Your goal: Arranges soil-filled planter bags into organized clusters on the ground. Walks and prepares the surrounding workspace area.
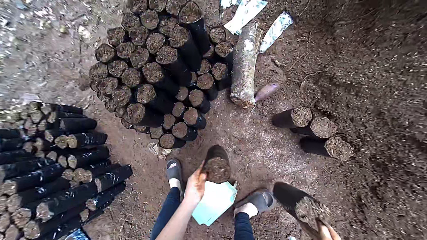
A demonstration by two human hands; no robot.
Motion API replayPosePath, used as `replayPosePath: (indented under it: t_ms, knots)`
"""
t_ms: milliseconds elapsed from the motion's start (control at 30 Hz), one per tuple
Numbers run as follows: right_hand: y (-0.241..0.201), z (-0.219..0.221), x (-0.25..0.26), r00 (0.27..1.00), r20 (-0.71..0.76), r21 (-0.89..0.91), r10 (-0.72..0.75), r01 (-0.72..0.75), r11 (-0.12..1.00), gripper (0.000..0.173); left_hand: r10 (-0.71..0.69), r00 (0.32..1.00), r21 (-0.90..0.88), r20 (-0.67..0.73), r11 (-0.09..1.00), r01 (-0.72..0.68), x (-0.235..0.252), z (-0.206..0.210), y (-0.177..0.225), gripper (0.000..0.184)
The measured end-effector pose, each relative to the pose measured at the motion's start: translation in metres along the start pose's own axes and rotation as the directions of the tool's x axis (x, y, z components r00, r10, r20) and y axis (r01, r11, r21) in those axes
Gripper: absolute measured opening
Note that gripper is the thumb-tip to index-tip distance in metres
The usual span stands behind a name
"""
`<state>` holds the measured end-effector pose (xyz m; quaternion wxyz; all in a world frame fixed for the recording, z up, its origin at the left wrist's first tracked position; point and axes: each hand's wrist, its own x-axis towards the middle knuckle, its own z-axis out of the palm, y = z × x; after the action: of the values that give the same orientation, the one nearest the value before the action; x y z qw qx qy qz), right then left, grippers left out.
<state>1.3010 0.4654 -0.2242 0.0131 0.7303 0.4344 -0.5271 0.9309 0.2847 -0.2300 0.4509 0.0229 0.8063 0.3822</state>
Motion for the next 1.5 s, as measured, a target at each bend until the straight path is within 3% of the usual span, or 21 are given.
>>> replayPosePath:
  t_ms: [167,433,700,833,967,1133,1300,1400,1500]
  knots:
    - [-0.093,0.115,0.024,0.991,0.047,0.124,-0.126,0.119,0.985,0.044,-0.044,0.987,-0.22,-0.151,0.975,0.01,0.012,-0.058,-0.032,0.039]
    - [-0.24,0.284,0.072,0.962,0.122,0.225,-0.245,0.213,0.951,0.041,-0.134,0.97,-0.279,-0.201,0.958,0.074,0.005,-0.111,-0.076,0.041]
    - [-0.288,0.402,0.152,0.952,0.126,0.15,-0.279,0.26,0.954,0.043,-0.19,0.98,-0.243,-0.06,0.955,0.17,0.034,-0.126,-0.078,0.041]
    - [-0.292,0.442,0.192,0.959,0.256,0.007,-0.124,0.126,0.992,0.053,-0.147,0.989,-0.259,-0.015,0.956,0.138,0.057,-0.115,-0.074,0.041]
    - [-0.3,0.413,0.169,0.943,0.329,-0.12,-0.047,0.091,0.989,0.07,-0.131,0.991,-0.348,0.029,0.928,0.133,0.086,-0.102,-0.05,0.038]
    - [-0.272,0.307,0.115,0.919,0.375,-0.323,-0.123,0.254,0.912,0.051,-0.176,0.983,-0.586,0.054,0.792,0.174,0.122,-0.071,0.0,0.036]
    - [-0.218,0.215,0.082,0.942,0.333,-0.328,-0.041,0.157,0.931,0.043,-0.249,0.968,-0.683,-0.008,0.708,0.177,0.175,-0.017,0.04,0.04]
    - [-0.187,0.182,0.085,0.941,0.34,-0.283,-0.008,0.11,0.953,0.039,-0.226,0.969,-0.686,-0.099,0.721,0.098,0.219,0.013,0.041,0.043]
    - [-0.163,0.15,0.091,0.934,0.355,-0.272,0.028,0.074,0.959,0.037,-0.272,0.95,-0.657,-0.152,0.746,0.109,0.267,0.04,0.032,0.045]
